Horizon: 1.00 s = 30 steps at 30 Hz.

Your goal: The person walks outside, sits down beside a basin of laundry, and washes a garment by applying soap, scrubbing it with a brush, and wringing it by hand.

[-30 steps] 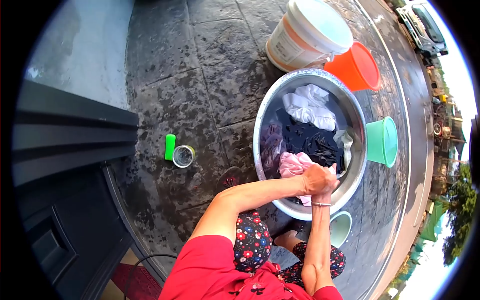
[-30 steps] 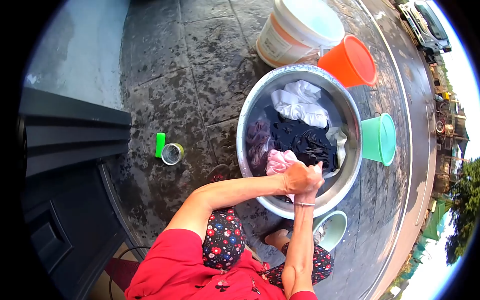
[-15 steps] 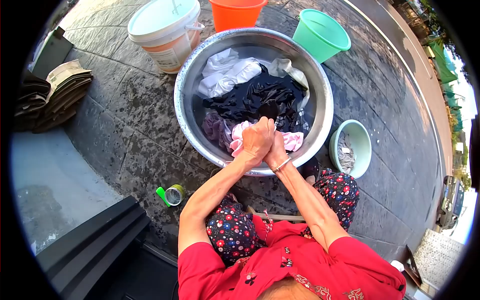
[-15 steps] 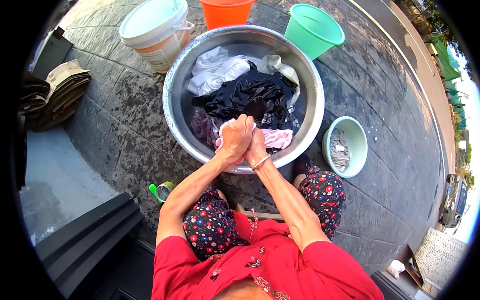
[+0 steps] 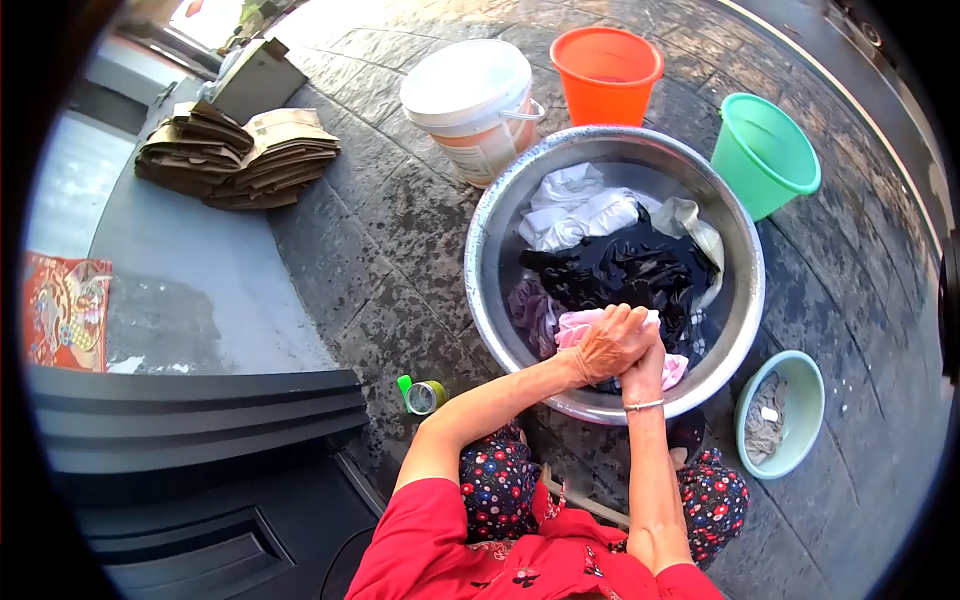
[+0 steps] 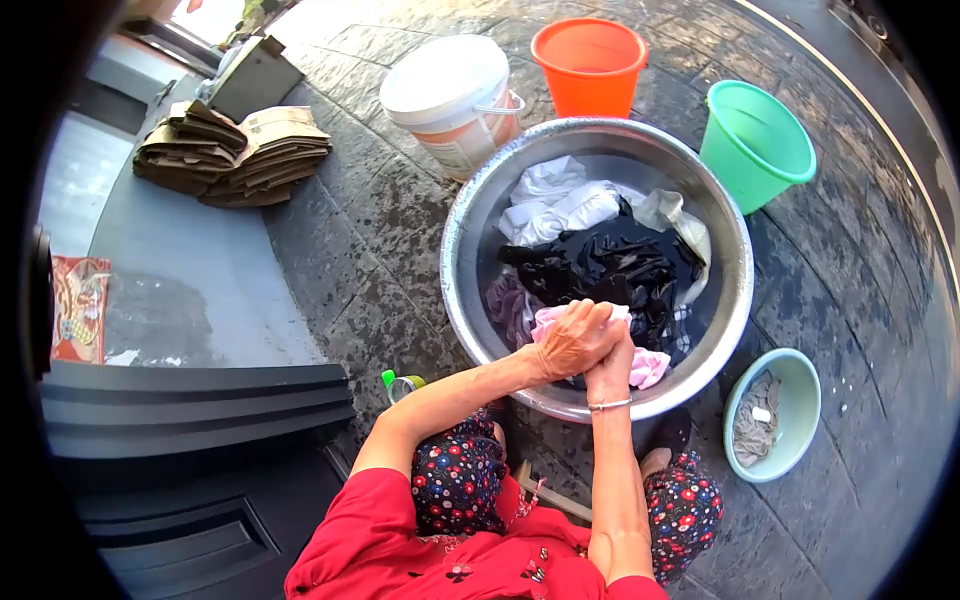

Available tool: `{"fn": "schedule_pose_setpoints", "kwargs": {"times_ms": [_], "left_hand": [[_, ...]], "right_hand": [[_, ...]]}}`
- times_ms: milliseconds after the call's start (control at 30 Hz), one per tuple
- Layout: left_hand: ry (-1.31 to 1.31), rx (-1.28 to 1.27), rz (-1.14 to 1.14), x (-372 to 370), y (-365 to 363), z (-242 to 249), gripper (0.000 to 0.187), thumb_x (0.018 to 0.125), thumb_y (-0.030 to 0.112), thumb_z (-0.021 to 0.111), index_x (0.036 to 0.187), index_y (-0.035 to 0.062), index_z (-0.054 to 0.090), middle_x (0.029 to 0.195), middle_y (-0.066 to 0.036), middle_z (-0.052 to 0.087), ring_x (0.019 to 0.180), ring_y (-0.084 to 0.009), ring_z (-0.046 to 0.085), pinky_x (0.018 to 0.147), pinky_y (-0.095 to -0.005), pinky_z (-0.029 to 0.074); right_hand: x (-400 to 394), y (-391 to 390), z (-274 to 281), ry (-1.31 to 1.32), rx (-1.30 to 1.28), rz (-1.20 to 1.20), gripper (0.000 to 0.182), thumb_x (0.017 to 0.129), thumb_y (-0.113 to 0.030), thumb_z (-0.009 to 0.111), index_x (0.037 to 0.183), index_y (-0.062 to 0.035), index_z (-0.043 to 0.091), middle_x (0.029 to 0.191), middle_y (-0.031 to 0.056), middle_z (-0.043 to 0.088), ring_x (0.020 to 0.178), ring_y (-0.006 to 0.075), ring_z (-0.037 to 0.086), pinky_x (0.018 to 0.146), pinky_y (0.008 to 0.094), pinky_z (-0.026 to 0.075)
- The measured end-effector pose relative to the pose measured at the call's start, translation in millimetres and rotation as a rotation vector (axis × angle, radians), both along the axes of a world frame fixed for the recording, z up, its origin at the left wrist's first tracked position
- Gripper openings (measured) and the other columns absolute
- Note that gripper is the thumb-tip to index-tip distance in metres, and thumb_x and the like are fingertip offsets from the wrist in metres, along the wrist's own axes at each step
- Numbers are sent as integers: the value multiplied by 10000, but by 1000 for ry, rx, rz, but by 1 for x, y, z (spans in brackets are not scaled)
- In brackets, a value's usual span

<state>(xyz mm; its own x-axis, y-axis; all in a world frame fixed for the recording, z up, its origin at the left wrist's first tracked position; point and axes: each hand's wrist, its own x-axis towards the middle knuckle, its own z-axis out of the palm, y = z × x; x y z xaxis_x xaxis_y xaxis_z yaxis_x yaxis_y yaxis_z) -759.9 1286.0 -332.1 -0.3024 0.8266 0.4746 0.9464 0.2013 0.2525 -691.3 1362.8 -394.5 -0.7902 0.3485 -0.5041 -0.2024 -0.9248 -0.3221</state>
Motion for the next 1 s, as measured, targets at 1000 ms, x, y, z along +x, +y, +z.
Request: {"fn": "schedule_pose_setpoints", "kwargs": {"times_ms": [1000], "left_hand": [[-736, 263, 554, -20, 10, -29, 268, 777, 295, 552, 766, 27, 561, 698, -232, 600, 720, -391, 607, 653, -458, 471]], "right_hand": [[-17, -18, 68, 216, 108, 223, 535, 959, -455, 345, 1312, -56, 392, 1249, 72, 472, 1174, 183, 438, 1019, 341, 320]]}}
